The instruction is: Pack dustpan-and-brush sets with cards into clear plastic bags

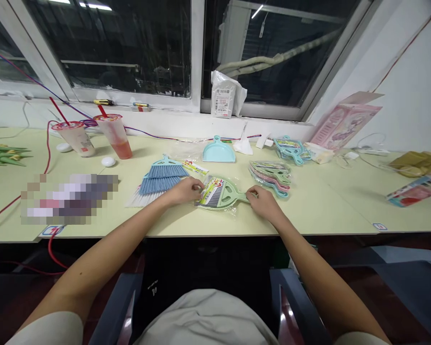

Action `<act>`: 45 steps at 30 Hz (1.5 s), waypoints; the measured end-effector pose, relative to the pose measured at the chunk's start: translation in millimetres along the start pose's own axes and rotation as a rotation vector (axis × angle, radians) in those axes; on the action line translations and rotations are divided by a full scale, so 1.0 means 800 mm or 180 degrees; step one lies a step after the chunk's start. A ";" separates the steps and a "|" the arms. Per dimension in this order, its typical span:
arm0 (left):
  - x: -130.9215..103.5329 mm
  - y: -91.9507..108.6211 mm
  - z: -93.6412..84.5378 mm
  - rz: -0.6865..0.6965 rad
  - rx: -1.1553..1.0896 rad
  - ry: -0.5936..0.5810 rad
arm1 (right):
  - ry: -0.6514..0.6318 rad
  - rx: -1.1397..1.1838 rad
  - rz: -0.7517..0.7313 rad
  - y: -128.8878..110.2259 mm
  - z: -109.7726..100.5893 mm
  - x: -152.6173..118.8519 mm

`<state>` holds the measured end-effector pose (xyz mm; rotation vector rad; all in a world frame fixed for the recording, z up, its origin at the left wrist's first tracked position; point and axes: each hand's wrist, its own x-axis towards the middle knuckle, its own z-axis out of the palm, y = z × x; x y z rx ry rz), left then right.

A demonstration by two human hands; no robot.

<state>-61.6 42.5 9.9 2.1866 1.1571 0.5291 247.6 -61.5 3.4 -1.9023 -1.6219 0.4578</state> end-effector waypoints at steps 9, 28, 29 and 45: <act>-0.003 -0.002 0.009 0.0255 0.0016 -0.0114 | 0.0071 -0.0066 -0.0363 0.006 0.013 0.004; 0.019 0.010 -0.001 -0.0040 0.0233 0.0137 | 0.0294 -0.1123 -0.0334 -0.040 -0.009 -0.029; 0.027 0.008 0.000 0.0075 0.0280 0.0081 | 0.0477 -0.0996 -0.0499 -0.043 -0.012 -0.020; 0.043 -0.001 0.006 0.0834 0.0680 0.0238 | -0.0675 -0.0022 -0.1577 -0.035 0.078 0.190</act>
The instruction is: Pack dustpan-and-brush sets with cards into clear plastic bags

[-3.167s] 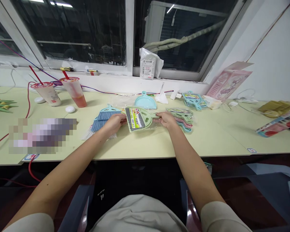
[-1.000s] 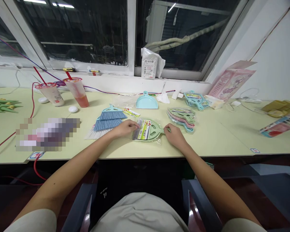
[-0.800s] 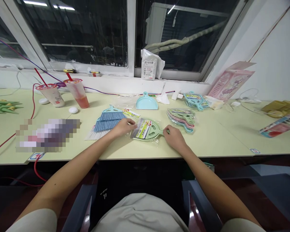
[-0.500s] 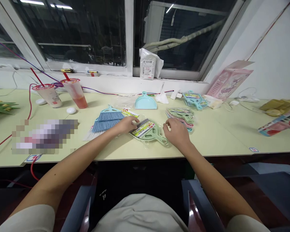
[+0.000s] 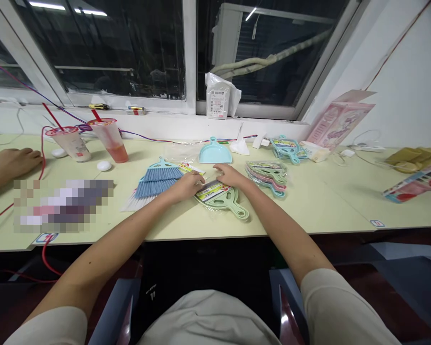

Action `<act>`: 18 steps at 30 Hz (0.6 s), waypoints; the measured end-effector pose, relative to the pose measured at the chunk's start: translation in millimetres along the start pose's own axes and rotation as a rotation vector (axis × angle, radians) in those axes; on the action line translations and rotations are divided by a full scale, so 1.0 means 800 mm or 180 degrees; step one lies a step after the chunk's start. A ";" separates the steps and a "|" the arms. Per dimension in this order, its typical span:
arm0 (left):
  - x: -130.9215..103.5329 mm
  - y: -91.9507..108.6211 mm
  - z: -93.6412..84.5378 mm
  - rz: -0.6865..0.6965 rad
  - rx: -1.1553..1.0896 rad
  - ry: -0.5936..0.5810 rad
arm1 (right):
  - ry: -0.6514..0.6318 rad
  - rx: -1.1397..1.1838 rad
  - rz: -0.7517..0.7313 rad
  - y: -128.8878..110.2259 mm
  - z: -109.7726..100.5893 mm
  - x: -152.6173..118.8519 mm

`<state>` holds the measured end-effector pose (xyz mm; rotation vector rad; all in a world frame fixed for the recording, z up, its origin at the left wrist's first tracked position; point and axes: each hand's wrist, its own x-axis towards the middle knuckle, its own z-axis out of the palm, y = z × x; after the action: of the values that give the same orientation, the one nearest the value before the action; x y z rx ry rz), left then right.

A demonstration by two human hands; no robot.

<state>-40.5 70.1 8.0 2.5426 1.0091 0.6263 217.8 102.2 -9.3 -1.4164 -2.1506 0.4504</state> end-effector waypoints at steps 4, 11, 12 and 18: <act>-0.006 0.001 -0.009 -0.0191 -0.0087 -0.0133 | 0.0089 0.0207 0.0073 0.016 0.003 -0.014; -0.004 0.009 -0.019 -0.0304 -0.0391 -0.0248 | 0.0098 0.0578 0.0476 0.030 -0.015 -0.032; -0.004 0.010 -0.018 -0.0251 -0.0374 -0.0248 | 0.0123 0.0646 0.0546 0.031 -0.017 -0.033; -0.004 0.015 -0.008 -0.0221 -0.0034 -0.0066 | 0.0292 0.0817 0.0807 0.036 -0.017 -0.030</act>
<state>-39.2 60.6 18.4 2.4880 1.0790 0.5833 255.0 91.3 -19.8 -1.5331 -1.7754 0.7134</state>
